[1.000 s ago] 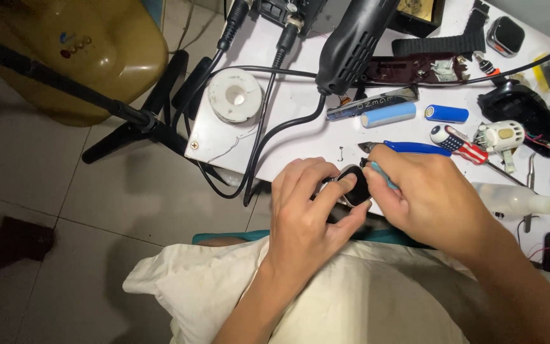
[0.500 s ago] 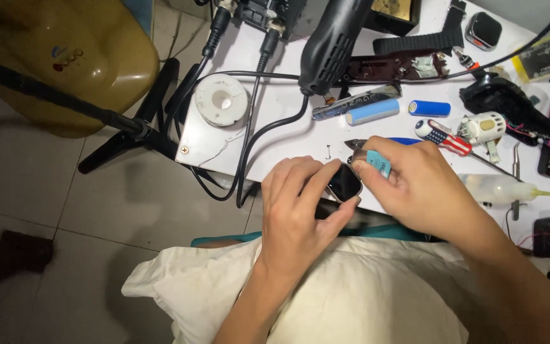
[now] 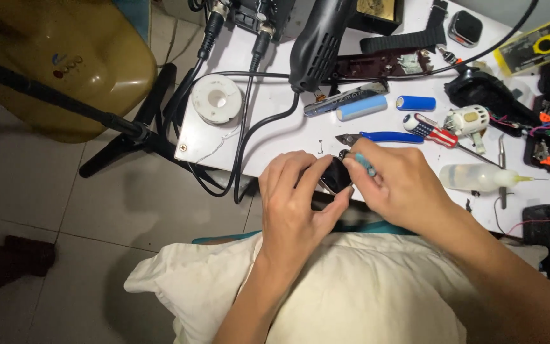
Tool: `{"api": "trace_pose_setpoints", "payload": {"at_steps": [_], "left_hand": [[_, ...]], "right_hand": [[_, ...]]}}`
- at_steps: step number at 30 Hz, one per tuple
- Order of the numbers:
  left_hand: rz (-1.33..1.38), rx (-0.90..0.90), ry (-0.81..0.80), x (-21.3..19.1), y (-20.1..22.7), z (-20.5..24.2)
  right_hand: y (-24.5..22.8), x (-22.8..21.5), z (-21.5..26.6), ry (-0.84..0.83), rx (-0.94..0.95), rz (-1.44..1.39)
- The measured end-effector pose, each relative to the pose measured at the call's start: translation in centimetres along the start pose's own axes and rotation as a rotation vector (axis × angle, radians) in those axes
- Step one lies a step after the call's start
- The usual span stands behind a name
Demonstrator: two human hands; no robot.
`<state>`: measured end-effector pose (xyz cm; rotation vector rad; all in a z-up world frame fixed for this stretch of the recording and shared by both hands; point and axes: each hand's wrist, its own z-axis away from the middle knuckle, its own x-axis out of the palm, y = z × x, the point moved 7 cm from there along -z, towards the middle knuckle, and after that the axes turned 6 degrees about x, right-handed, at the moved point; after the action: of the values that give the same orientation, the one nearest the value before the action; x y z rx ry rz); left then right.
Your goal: The person uses a blue prying tool to carefully pry open the back casing of a smartwatch. They then select a screwdriver from a case and use it to unscrew internal components, eventually separating the back cover to reveal the internal circuitry.
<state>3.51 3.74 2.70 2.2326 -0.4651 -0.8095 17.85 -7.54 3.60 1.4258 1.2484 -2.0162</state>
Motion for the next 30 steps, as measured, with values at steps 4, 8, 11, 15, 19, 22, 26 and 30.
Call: {"api": "trace_pose_setpoints", "payload": {"at_steps": [4,8,11,15,19,22,26,30], "left_hand": [[-0.007,0.009,0.019,0.1,-0.1,0.3],[0.003,0.036,-0.002,-0.1,0.0,0.2],[0.003,0.047,-0.007,0.0,0.1,0.2],[0.002,0.062,0.021,-0.1,0.2,0.4],[-0.009,0.035,0.048,0.9,-0.3,1.0],[0.002,0.016,0.140,2.1,-1.0,1.9],[-0.035,0.008,0.152,2.1,-0.8,1.8],[-0.050,0.012,0.165,1.9,-0.4,1.7]], "right_hand": [[0.9,0.6,0.0,-0.032,0.159,-0.055],[0.5,1.1,1.0,0.174,-0.025,-0.023],[0.0,0.8,0.9,0.211,-0.057,-0.033],[-0.1,0.9,0.9,0.198,-0.059,-0.056],[0.1,0.7,0.8,0.192,-0.066,-0.049],[0.2,-0.2,0.3,0.186,0.024,-0.166],[0.1,0.0,0.6,0.187,0.040,-0.144],[-0.1,0.3,0.7,0.171,0.031,-0.104]]}}
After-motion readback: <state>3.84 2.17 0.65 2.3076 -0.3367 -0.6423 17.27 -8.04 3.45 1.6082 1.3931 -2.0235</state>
